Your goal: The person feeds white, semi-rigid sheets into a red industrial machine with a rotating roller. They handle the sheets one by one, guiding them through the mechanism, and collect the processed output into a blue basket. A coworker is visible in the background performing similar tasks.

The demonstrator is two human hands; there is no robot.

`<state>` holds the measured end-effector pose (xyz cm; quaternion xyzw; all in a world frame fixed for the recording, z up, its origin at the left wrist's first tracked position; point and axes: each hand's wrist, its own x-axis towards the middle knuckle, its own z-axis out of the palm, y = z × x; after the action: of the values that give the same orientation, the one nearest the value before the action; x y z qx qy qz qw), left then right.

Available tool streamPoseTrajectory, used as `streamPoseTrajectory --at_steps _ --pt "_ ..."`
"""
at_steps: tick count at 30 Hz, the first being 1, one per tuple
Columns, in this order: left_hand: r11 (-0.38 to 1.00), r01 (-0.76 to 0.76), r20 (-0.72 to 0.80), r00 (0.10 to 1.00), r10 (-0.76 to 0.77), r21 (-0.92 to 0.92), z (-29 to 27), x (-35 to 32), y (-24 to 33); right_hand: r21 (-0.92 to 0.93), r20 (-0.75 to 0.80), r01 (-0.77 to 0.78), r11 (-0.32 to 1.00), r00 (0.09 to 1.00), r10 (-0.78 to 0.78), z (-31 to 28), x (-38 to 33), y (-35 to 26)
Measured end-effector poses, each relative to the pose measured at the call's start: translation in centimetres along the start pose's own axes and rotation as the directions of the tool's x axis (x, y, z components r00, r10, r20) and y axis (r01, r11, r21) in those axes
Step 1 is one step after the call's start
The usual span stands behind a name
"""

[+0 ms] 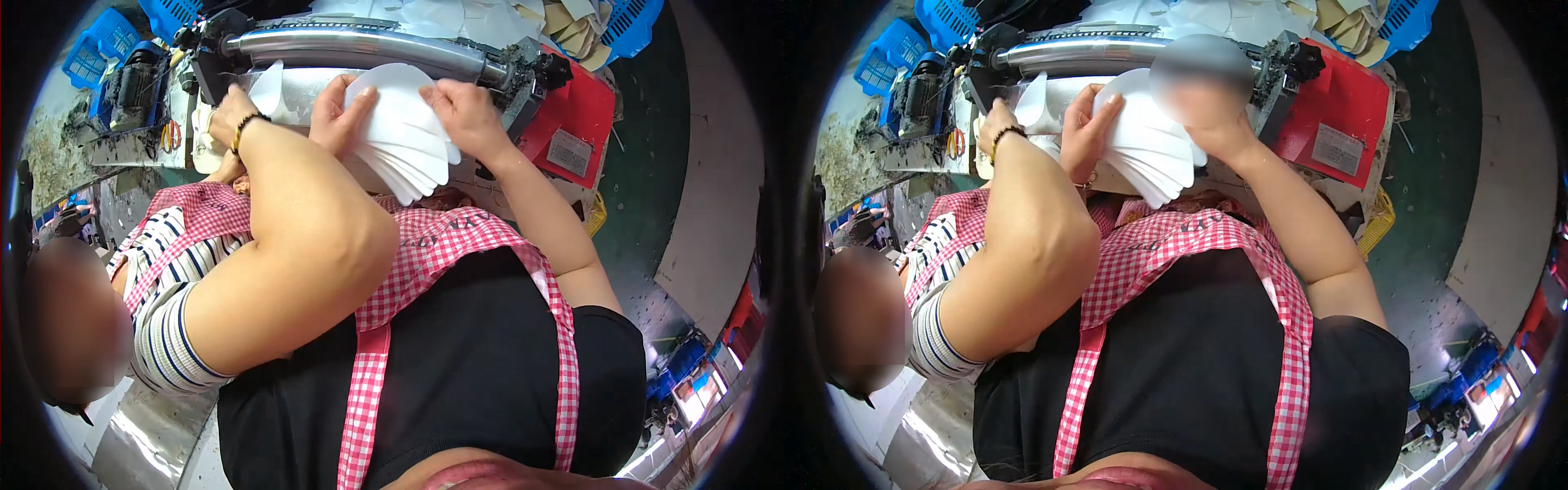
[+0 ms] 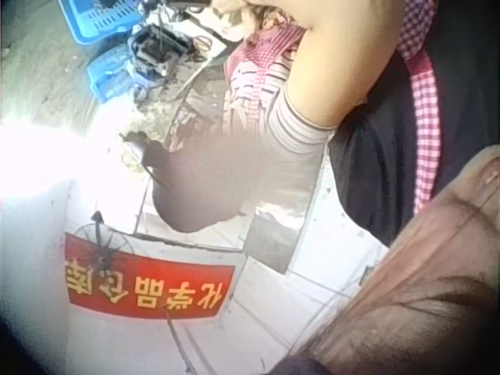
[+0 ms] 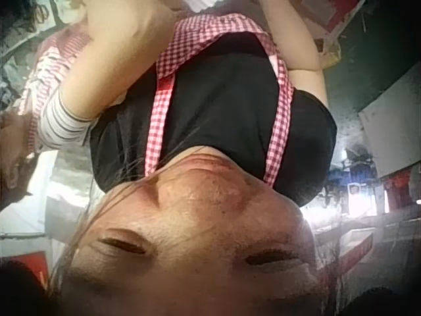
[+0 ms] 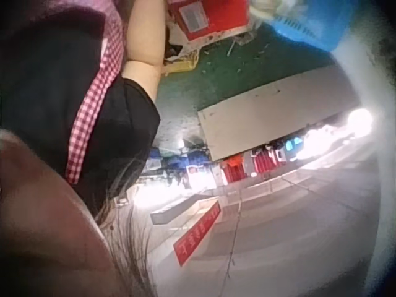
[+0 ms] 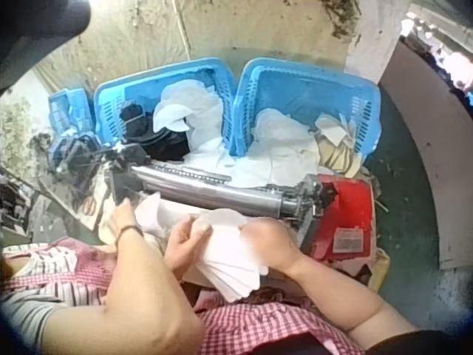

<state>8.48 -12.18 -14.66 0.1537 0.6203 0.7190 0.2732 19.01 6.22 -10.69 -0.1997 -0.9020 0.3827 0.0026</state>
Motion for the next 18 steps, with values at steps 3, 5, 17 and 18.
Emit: streamPoseTrajectory --at_steps 3,5,17,18 --pt "0.976 0.040 0.057 0.997 -0.053 0.213 -0.5 0.5 0.8 0.073 -0.177 0.163 0.984 0.973 -0.148 0.9 0.5 0.5" --pt "0.960 0.186 0.057 0.978 -0.202 0.211 -0.7 0.1 1.1 0.118 -0.083 0.090 0.989 0.993 -0.080 0.2 1.0 0.4" --pt "0.797 0.274 0.042 0.936 -0.350 0.538 -3.1 6.8 -1.5 -0.523 0.045 0.057 0.850 0.998 -0.039 -0.7 14.7 1.7" --pt "0.874 0.226 0.131 0.942 -0.308 0.431 -3.0 7.1 -1.4 -0.464 0.037 -0.003 0.886 0.999 0.023 -0.6 15.5 1.5"
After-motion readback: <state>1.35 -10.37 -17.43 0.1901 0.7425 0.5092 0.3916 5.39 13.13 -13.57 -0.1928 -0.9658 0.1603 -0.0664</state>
